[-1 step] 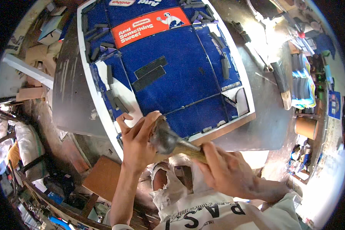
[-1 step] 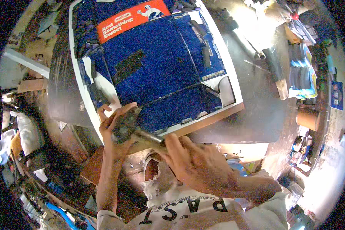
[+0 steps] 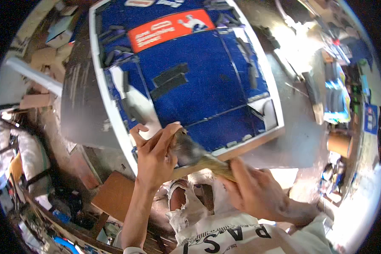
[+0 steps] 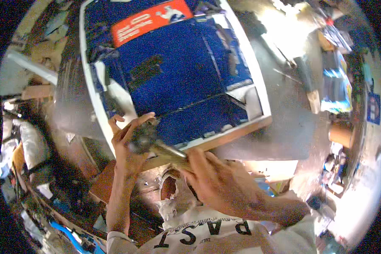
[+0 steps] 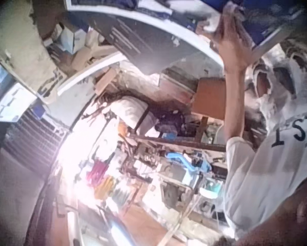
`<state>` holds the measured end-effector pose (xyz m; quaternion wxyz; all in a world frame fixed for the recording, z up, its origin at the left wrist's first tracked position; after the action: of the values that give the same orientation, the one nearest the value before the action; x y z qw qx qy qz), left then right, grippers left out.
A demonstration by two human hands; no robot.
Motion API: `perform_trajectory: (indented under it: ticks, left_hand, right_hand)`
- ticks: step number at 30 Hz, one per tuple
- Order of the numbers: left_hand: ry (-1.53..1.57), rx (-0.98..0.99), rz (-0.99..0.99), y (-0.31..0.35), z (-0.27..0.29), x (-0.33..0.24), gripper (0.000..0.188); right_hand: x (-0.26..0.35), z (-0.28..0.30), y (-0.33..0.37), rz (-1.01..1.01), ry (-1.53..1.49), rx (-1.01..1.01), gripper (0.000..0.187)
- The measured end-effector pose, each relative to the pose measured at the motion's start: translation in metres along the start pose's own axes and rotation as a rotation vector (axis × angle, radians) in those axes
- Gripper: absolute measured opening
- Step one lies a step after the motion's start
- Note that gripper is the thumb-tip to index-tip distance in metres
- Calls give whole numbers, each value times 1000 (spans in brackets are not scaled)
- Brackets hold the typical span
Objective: The person inserts metal blades and rubber strips into grooves on a die board and taps them in using a hammer, then cuts and folds printed cardboard packaging at a manual die-cutting machine.
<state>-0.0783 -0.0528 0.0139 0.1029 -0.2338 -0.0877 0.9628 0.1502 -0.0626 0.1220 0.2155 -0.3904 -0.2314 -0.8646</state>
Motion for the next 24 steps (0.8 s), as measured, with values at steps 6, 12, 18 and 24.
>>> perform_trajectory:
  ticks: [6,12,18,24]
  left_hand:
    - [205,-227,358,15,18,26,16]
    - [130,-63,276,16,10,18,27]
    - [53,-101,189,12,10,18,35]
    - [214,-114,277,18,2,21,38]
  right_hand:
    - [-9,10,29,73,71,-224,47]
    - [-13,7,26,-26,-65,-143,49]
    - [-13,0,32,-134,-211,-185,43]
    - [-10,0,30,-113,-192,-157,43]
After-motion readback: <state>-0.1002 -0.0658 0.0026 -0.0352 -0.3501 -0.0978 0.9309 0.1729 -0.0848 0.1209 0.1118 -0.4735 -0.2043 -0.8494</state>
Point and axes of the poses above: each hand's wrist, its own y-axis away from the middle knuckle, its own z-axis out of the back of the hand, x = y × z, the point moved 1 cm from there along -y, towards the middle knuckle, and after that the axes turned 14 degrees about -y, right-handed, at the moved point
